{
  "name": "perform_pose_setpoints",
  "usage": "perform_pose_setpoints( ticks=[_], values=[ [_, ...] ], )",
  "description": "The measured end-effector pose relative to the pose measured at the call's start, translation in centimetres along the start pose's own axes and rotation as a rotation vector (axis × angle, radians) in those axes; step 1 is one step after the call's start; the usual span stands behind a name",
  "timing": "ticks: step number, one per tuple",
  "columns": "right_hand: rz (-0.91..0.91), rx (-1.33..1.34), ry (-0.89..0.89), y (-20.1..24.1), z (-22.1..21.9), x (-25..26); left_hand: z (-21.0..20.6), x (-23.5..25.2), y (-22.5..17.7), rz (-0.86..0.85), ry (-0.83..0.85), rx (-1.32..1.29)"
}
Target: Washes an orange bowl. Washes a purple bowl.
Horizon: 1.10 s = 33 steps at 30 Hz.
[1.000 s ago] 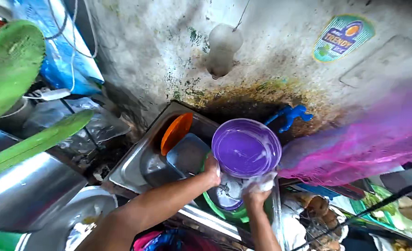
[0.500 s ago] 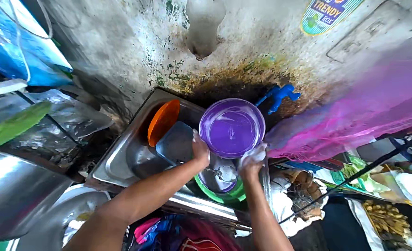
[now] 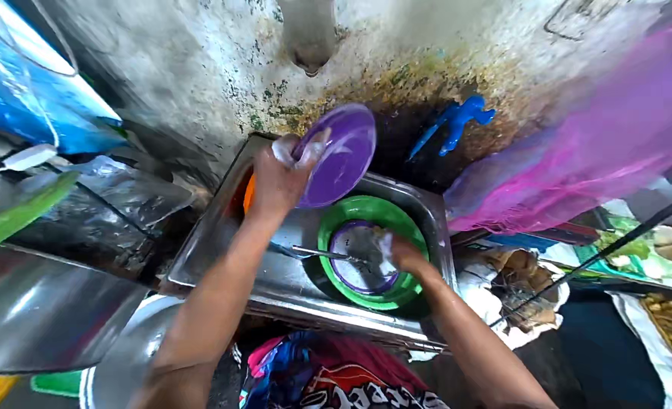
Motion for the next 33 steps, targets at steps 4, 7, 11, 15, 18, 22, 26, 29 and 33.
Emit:
perform_pose_setpoints(
  ticks=[4, 7, 11, 15, 18, 22, 26, 29, 33],
  values=[
    [-0.314, -0.15, -0.06, -4.0, 2.6, 0.6, 0.3, 0.4, -1.1, -0.337, 0.382, 0.436],
    [-0.362, -0.251, -0.019, -4.6, 3.5, 1.1, -1.7, -1.4, -1.2, -0.541, 0.685, 0.642],
    [-0.336, -0.309, 0.059, -4.3, 3.4, 1.7, -3.1, -3.7, -2.4, -0.721, 0.777, 0.804],
    [-0.292, -0.356, 0.146, -3.4, 2.2, 2.8, -4.3, -3.9, -3.6, -0.785, 0.826, 0.919],
    [-0.27, -0.34, 0.165, -3.5, 1.1, 3.8, -4.7, -3.5, -2.9, -0.704, 0.871, 1.113],
    [-0.247, -0.357, 0.12, -3.3, -0.7, 5.0, -2.5, -4.6, -2.7, -0.373, 0.826, 1.289],
    [-0.242, -0.381, 0.05, -3.1, -0.7, 5.4, -2.3, -5.3, -0.1, -0.259, 0.831, 1.393],
    [-0.169, -0.4, -0.068, -2.4, 1.7, 5.3, -3.4, -4.4, 1.4, -0.289, 0.989, 1.509],
    [0.036, -0.423, -0.485, -0.6, 7.2, 2.5, -4.0, -3.3, 0.2, -0.32, 1.024, 1.479]
  ],
)
Point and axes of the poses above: each hand's wrist, its own x-axis towards the middle knuckle, its own z-axis out of the back of the hand, y = z × x, the point moved 6 cm from there along x, towards the middle knuckle, and after that the axes turned 6 degrees about x, right-handed, at the moved point
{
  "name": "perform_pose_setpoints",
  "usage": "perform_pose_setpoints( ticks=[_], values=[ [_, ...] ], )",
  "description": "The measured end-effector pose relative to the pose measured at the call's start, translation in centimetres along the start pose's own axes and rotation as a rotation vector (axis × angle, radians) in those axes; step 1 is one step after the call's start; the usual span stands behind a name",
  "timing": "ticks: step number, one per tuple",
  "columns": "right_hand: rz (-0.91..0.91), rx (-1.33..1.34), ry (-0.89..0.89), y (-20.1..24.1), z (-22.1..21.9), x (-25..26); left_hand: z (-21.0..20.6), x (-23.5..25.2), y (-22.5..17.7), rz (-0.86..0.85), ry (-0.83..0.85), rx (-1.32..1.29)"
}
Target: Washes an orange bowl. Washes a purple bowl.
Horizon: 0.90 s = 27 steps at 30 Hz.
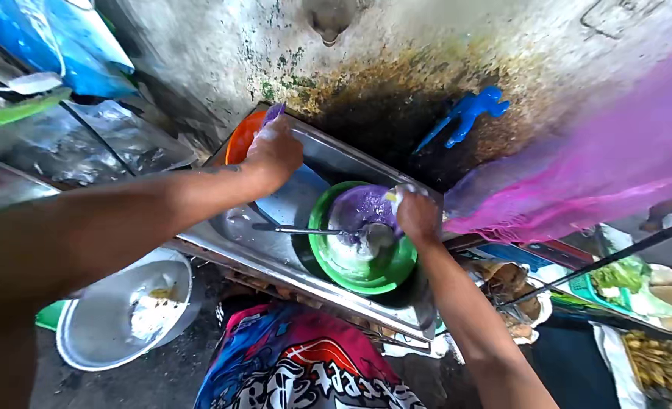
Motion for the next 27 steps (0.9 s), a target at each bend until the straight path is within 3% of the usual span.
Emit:
perform_pose_setpoints(
  ticks=[3, 5, 6, 8, 10, 13, 16, 18, 20, 21, 24, 27],
  values=[
    [0.214, -0.11, -0.391, -0.4, 3.4, -1.4, 0.8, 0.6, -0.3, 0.009, 0.044, -0.045],
    [0.256, -0.146, -0.532, -0.6, 5.3, -2.7, 0.1, 1.1, -1.0, 0.019, 0.042, -0.235],
    [0.233, -0.14, -0.549, -0.9, 6.2, -3.2, -0.7, 1.6, -1.4, 0.035, 0.046, -0.348],
    [0.128, -0.066, -0.535, -1.5, 7.7, -4.0, -2.8, 2.7, -2.3, -0.009, 0.036, -0.306],
    [-0.025, 0.072, -0.434, -2.3, 8.5, -4.5, -4.4, 3.4, -2.6, -0.068, -0.009, -0.163],
    [-0.188, 0.271, -0.276, -4.4, 8.0, -4.3, -3.7, 3.3, -1.6, -0.047, 0.033, -0.178],
    [-0.25, 0.472, -0.185, -5.5, 6.5, -3.9, 0.2, 1.8, -2.4, -0.099, -0.037, -0.559],
    [-0.238, 0.562, -0.144, -5.3, 5.5, -3.3, 1.7, 1.9, -4.3, -0.124, -0.082, -1.073],
    [-0.22, 0.583, -0.104, -5.0, 4.7, -2.7, 1.0, 2.7, -7.1, -0.011, -0.133, -1.676],
    [-0.227, 0.568, -0.097, -5.0, 4.4, -2.5, -0.1, 3.5, -8.6, 0.075, -0.199, -1.814],
    [-0.292, 0.512, -0.212, -5.6, 4.8, -2.6, -2.3, 6.1, -11.8, 0.201, -0.331, -1.849],
    [-0.298, 0.518, -0.39, -4.6, 4.8, -2.5, -2.0, 7.4, -14.3, 0.202, -0.259, -1.88]
  ],
)
Point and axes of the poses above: each hand's wrist, its own x-axis towards the middle knuckle, its own z-axis out of the back of the hand, y = z × x, the point moved 6 cm from there along x, towards the middle knuckle, and after that the axes turned 6 degrees about x, right-handed, at the moved point
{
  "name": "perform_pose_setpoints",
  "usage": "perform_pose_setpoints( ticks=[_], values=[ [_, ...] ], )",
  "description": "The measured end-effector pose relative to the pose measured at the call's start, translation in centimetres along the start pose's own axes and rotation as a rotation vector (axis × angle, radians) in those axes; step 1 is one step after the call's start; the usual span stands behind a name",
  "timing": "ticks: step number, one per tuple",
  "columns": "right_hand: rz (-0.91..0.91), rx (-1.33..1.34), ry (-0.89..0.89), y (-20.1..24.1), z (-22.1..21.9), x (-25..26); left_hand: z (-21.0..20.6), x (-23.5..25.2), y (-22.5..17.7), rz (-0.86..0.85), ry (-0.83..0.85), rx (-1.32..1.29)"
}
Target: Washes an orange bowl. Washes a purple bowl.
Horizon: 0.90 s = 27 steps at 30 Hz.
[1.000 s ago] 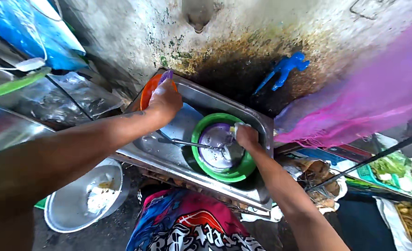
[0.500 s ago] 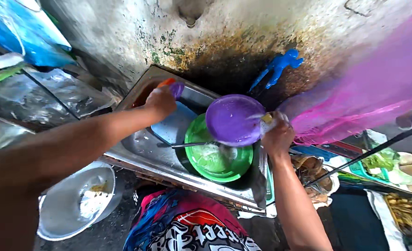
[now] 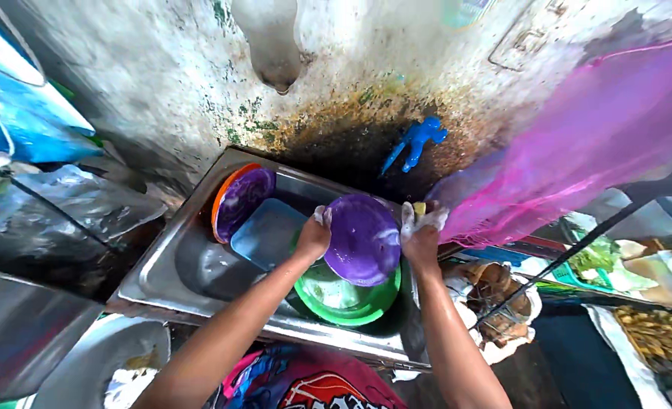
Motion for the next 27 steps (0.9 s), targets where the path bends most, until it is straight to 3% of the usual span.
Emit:
perform_pose_setpoints(
  ticks=[2, 5, 7, 8, 11, 14, 18, 20, 24, 27],
  values=[
    [0.067, 0.086, 0.1, 1.2, -3.2, -1.7, -2.0, -0.5, -0.7, 0.032, 0.041, -0.12],
    [0.238, 0.187, 0.556, 3.6, -8.3, -7.6, -3.1, -1.2, -0.1, 0.097, 0.013, -0.224],
    [0.369, 0.087, 0.775, 4.1, -8.4, -10.4, -1.8, -1.3, 1.2, 0.142, -0.062, -0.291],
    [0.4, 0.036, 0.795, 3.6, -7.9, -10.5, -1.1, -1.2, 1.7, 0.16, -0.075, -0.297],
    [0.28, -0.019, 0.579, 0.7, -7.2, -5.9, -0.9, -1.1, 1.7, 0.147, -0.086, -0.252],
    [0.174, 0.033, 0.441, 1.5, -8.3, -3.7, -3.4, -1.6, 0.9, 0.106, -0.041, -0.212],
    [0.415, 0.138, 0.605, 4.7, -8.7, -9.2, -1.6, -0.7, 2.2, 0.18, -0.114, -0.161],
    [0.394, 0.098, 0.603, 4.4, -8.2, -8.7, -0.9, -1.0, 1.2, 0.172, -0.148, -0.158],
    [0.126, 0.172, 0.249, 3.8, -8.2, -3.6, -3.3, -3.9, -0.8, 0.054, -0.131, -0.156],
    [-0.028, 0.203, 0.054, 3.0, -8.4, -2.1, -2.1, -4.2, -1.3, 0.006, -0.15, -0.036]
  ],
)
Point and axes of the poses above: each hand's wrist, its own x-axis towards the middle knuckle, its own z-axis out of the back of the hand, y = z × x, the point moved 6 cm from there along x, towards the middle knuckle, and after that the axes turned 6 degrees about x, right-handed, at the moved point
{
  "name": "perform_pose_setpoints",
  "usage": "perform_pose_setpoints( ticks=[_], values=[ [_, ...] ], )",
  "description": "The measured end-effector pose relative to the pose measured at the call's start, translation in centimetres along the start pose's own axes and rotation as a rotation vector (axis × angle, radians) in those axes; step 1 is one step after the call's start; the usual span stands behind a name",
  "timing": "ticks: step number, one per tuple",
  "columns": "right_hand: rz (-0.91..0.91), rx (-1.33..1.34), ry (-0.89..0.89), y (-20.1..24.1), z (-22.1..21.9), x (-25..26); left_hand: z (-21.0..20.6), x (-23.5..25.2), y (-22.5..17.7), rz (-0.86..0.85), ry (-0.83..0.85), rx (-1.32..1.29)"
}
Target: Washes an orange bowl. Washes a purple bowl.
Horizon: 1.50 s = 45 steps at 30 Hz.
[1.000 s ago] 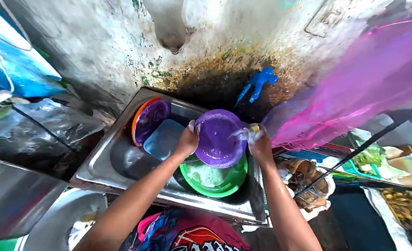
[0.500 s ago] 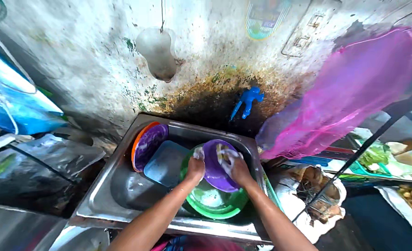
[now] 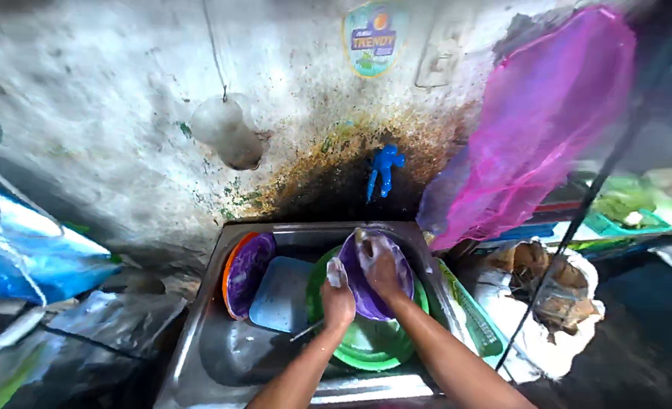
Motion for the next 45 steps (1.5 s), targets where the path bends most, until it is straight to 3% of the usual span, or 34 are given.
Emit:
perform_pose_setpoints(
  ticks=[2, 6, 9, 13, 16, 20, 22, 24, 26, 28, 30, 31, 33, 36, 38, 41, 43, 45],
  values=[
    [-0.066, 0.061, 0.041, -0.2, -0.5, -0.4, 0.1, -0.2, 0.4, -0.019, -0.009, 0.008],
    [0.203, 0.218, 0.466, 3.5, -1.8, -5.3, 1.5, 1.1, 1.0, 0.009, -0.076, -0.135],
    [0.288, 0.057, 0.694, 1.9, -0.2, -8.8, 4.4, 1.9, 0.6, -0.031, -0.184, -0.078],
    [0.068, -0.22, 0.409, -3.5, 3.5, -5.1, 4.3, 1.6, -0.3, -0.071, -0.182, -0.043],
    [0.105, -0.152, 0.214, -2.4, 1.9, -2.4, 1.3, -0.4, 0.2, -0.03, -0.113, -0.024],
    [0.41, 0.054, 0.389, 2.6, -0.9, -7.4, 1.7, 0.1, 1.2, -0.004, -0.144, -0.084],
    [0.315, 0.018, 0.413, 1.0, 0.2, -7.7, 2.8, 0.3, 1.4, 0.031, -0.159, -0.105],
    [0.076, -0.072, 0.385, -1.6, 2.0, -4.4, 2.8, 0.4, 1.2, 0.03, -0.182, -0.106],
    [-0.023, -0.099, 0.318, -2.0, 1.9, -2.0, 1.6, -0.4, 1.2, 0.022, -0.151, -0.115],
    [0.141, -0.029, 0.345, 0.2, 0.1, -3.6, 0.6, -0.9, 1.4, 0.028, -0.144, -0.121],
    [0.351, 0.045, 0.474, 2.3, -1.3, -6.8, 1.6, -0.3, 1.4, 0.038, -0.176, -0.124],
    [0.37, 0.019, 0.538, 2.1, -1.2, -7.9, 2.3, 0.1, 1.4, 0.021, -0.199, -0.126],
    [0.198, -0.099, 0.573, -0.8, 0.4, -7.3, 3.6, 0.7, 1.1, -0.011, -0.23, -0.128],
    [-0.003, -0.181, 0.378, -3.6, 1.8, -2.2, 2.0, 0.1, 0.8, -0.056, -0.153, -0.096],
    [0.13, -0.087, 0.341, -1.6, 0.5, -2.3, 0.3, -0.5, 1.2, -0.037, -0.11, -0.117],
    [0.446, -0.013, 0.531, 2.2, -0.6, -6.3, 1.6, 0.5, 1.0, -0.043, -0.199, -0.171],
    [0.395, -0.107, 0.552, 1.0, 1.1, -6.9, 3.4, 0.7, 0.6, -0.079, -0.237, -0.154],
    [0.195, -0.217, 0.427, -1.5, 3.5, -3.4, 3.8, 1.2, -0.1, -0.125, -0.247, -0.137]
  ],
)
Point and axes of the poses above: each hand's wrist, its own x-axis towards the middle knuckle, its own z-axis out of the back of the hand, y = z × x, the point moved 6 cm from there along x, towards the middle knuckle, and after that the axes turned 6 degrees about x, right-handed, at the moved point
